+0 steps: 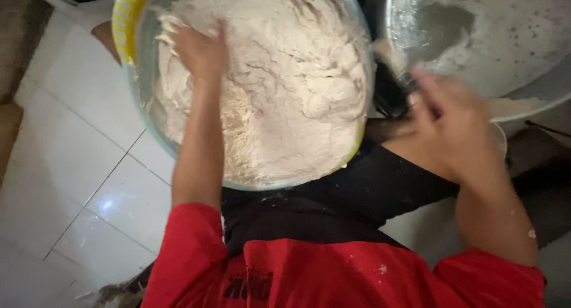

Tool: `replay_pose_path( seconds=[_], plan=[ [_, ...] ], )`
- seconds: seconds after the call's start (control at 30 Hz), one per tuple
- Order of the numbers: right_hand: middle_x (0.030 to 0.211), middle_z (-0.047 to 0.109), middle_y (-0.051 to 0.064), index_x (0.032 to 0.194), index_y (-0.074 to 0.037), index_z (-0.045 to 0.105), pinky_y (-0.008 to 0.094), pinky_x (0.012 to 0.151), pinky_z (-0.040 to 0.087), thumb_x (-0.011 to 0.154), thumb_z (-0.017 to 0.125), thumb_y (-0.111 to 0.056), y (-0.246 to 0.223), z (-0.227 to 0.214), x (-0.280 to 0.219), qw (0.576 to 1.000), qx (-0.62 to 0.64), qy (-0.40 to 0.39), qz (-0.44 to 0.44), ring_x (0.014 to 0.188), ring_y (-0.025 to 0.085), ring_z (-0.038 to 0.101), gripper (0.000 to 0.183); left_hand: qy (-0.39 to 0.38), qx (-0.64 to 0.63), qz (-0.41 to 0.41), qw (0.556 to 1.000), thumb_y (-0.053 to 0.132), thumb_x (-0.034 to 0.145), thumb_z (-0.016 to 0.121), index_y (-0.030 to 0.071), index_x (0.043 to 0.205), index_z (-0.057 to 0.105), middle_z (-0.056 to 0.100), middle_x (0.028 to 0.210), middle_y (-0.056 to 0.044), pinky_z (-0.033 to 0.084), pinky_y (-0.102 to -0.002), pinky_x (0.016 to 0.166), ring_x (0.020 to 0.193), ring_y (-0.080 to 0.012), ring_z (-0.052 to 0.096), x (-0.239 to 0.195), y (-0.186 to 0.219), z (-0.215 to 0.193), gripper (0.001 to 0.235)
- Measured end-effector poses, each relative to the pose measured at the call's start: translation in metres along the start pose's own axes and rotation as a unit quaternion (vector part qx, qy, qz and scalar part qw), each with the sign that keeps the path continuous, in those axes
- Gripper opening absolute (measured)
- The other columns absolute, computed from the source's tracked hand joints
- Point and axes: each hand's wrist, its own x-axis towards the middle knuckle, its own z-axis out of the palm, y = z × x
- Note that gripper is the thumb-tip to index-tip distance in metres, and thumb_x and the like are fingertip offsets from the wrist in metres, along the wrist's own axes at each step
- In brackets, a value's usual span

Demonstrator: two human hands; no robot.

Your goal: The person scoops dough from a large blue basin using a white plastic scoop and transfers it into a metal colander. The person repeatedly scoops and deposits the dough, occasionally using their hand to assist in moving the sticky mixture.

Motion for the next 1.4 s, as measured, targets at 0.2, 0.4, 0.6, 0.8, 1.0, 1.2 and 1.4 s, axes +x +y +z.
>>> replay_pose_path(
  seconds=[0.2, 0.4, 0.6, 0.8, 1.0, 1.2, 1.4],
  plan=[
    [0.114, 0.066, 0.025, 0.14, 0.0, 0.066, 0.05, 0.083, 0.053, 0.103, 0.069, -0.013, 0.049, -0.018, 0.009, 0.984, -0.127, 0.046, 0.115, 0.099, 0.043, 0.066, 0.039, -0.178, -0.154, -0.168, 0.957, 0.055, 0.087, 0.07, -0.005, 0.108, 0.07, 0.073, 0.104, -0.028, 0.056, -0.05, 0.085, 0.097, -0.0425, 0.072, 0.036, 0.057, 0.093, 0.063],
    [0.115, 0.068, 0.024, 0.139, 0.0, 0.067, 0.052, 0.084, 0.053, 0.1, 0.071, -0.013, 0.059, -0.013, 0.012, 0.971, -0.189, -0.006, 0.144, 0.101, 0.044, 0.067, 0.04, -0.321, -0.205, 0.082, 0.921, 0.059, 0.1, 0.038, -0.015, 0.107, 0.067, 0.065, 0.103, -0.04, 0.048, -0.06, 0.087, 0.096, -0.0535, 0.065, -0.054, 0.174, 0.051, 0.08],
    [0.122, 0.068, 0.021, 0.137, 0.002, 0.058, 0.041, 0.091, 0.056, 0.111, 0.061, -0.006, 0.024, -0.018, 0.012, 0.994, -0.024, 0.047, 0.092, 0.104, 0.033, 0.069, 0.027, -0.207, -0.364, 0.199, 0.886, 0.031, 0.094, 0.07, 0.008, 0.093, 0.074, 0.073, 0.093, -0.02, 0.055, -0.052, 0.079, 0.087, -0.0424, 0.069, -0.095, 0.179, -0.056, 0.023],
    [0.106, 0.075, 0.016, 0.141, -0.003, 0.064, 0.031, 0.075, 0.055, 0.105, 0.064, -0.012, -0.017, -0.021, -0.007, 0.974, 0.139, -0.078, 0.162, 0.087, 0.023, 0.073, 0.037, -0.143, -0.492, 0.225, 0.828, 0.022, 0.082, 0.089, 0.002, 0.093, 0.065, 0.066, 0.075, -0.01, 0.053, -0.039, 0.055, 0.062, -0.0296, 0.067, -0.099, 0.197, -0.085, 0.033],
    [0.12, 0.074, 0.018, 0.14, -0.001, 0.062, 0.036, 0.089, 0.057, 0.104, 0.066, -0.011, -0.036, -0.01, -0.011, 0.997, 0.058, -0.011, 0.05, 0.106, 0.028, 0.074, 0.038, -0.225, -0.491, 0.181, 0.822, 0.022, 0.079, 0.089, 0.005, 0.092, 0.065, 0.068, 0.073, -0.009, 0.056, -0.038, 0.059, 0.064, -0.0293, 0.071, -0.108, 0.199, -0.084, 0.032],
    [0.103, 0.076, 0.012, 0.143, -0.005, 0.062, 0.035, 0.079, 0.056, 0.103, 0.062, -0.012, -0.023, -0.005, -0.009, 0.958, 0.199, -0.126, 0.165, 0.09, 0.024, 0.074, 0.04, -0.294, -0.387, 0.149, 0.861, 0.034, 0.064, 0.086, 0.002, 0.092, 0.072, 0.072, 0.085, -0.022, 0.057, -0.05, 0.078, 0.082, -0.0404, 0.072, -0.105, 0.201, -0.085, 0.045],
    [0.116, 0.073, 0.018, 0.142, 0.001, 0.061, 0.039, 0.091, 0.056, 0.104, 0.065, -0.007, 0.013, -0.017, -0.004, 0.995, 0.076, -0.015, 0.067, 0.104, 0.029, 0.073, 0.039, -0.336, -0.255, 0.094, 0.902, 0.056, 0.077, 0.085, 0.002, 0.092, 0.076, 0.069, 0.097, -0.029, 0.052, -0.056, 0.087, 0.094, -0.0465, 0.065, -0.098, 0.199, -0.078, 0.057]
  ],
)
